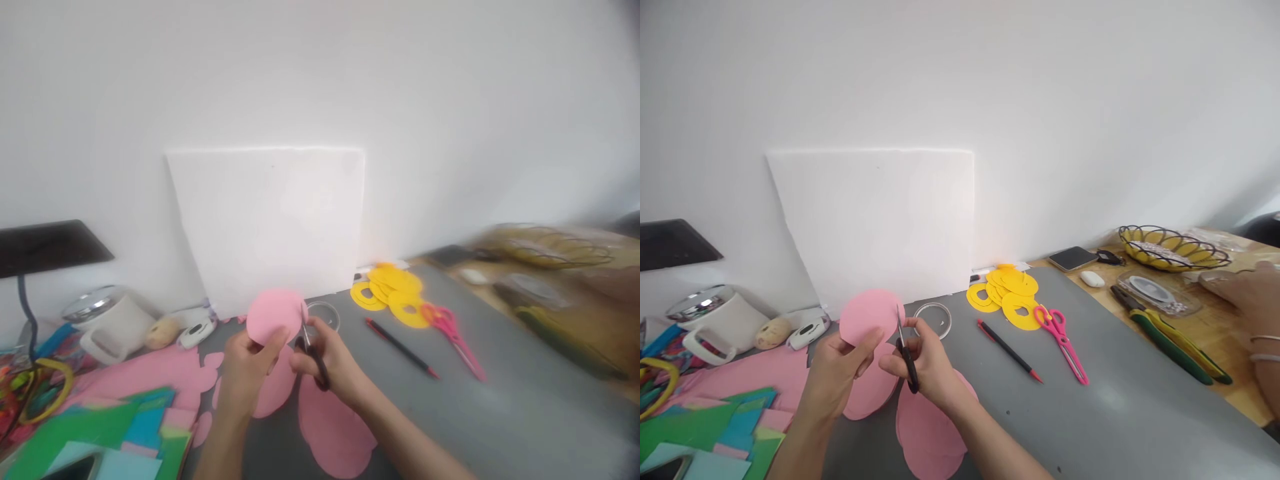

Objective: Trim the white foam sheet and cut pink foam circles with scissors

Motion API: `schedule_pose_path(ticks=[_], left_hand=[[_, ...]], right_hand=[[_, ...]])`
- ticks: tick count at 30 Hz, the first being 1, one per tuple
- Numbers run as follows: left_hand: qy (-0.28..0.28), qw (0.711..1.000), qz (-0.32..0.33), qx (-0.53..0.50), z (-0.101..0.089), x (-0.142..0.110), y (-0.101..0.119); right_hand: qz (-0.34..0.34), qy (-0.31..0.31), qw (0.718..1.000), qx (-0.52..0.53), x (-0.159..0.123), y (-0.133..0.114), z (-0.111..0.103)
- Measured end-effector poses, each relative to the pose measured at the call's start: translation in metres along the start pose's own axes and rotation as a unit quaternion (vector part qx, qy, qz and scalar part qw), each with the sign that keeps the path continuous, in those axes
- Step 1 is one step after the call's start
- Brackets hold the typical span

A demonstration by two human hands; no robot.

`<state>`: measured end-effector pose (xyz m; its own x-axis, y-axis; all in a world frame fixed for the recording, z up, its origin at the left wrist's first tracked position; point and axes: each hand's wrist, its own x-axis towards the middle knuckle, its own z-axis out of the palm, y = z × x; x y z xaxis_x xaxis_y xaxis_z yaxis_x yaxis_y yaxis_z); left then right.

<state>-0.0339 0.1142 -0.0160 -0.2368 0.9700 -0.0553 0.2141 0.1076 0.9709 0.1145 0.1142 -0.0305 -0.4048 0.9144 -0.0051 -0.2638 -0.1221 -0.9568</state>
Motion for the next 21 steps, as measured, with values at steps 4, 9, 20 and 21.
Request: schedule_pose_path(ticks=[4,9,20,21], left_hand=[[0.003,1.000,0.006,0.003,-0.0002,-0.0003,-0.0008],[0.004,1.000,0.007,-0.002,-0.0018,-0.0003,-0.0029],[-0.021,0.998,0.015,-0.050,0.0037,-0.0040,0.0022],[-0.015,0.999,0.012,-0.034,0.0035,-0.0037,0.0018]], right_hand=[[0.006,0.010,1.000,-0.005,-0.0003,0.0000,0.0010],[0.021,0.024,0.999,-0.022,-0.0009,-0.0005,0.0008],[0.016,0.009,0.999,-0.026,-0.0024,0.0050,0.0008],[0.012,0.002,1.000,-0.018,-0.0023,0.0054,0.0012]])
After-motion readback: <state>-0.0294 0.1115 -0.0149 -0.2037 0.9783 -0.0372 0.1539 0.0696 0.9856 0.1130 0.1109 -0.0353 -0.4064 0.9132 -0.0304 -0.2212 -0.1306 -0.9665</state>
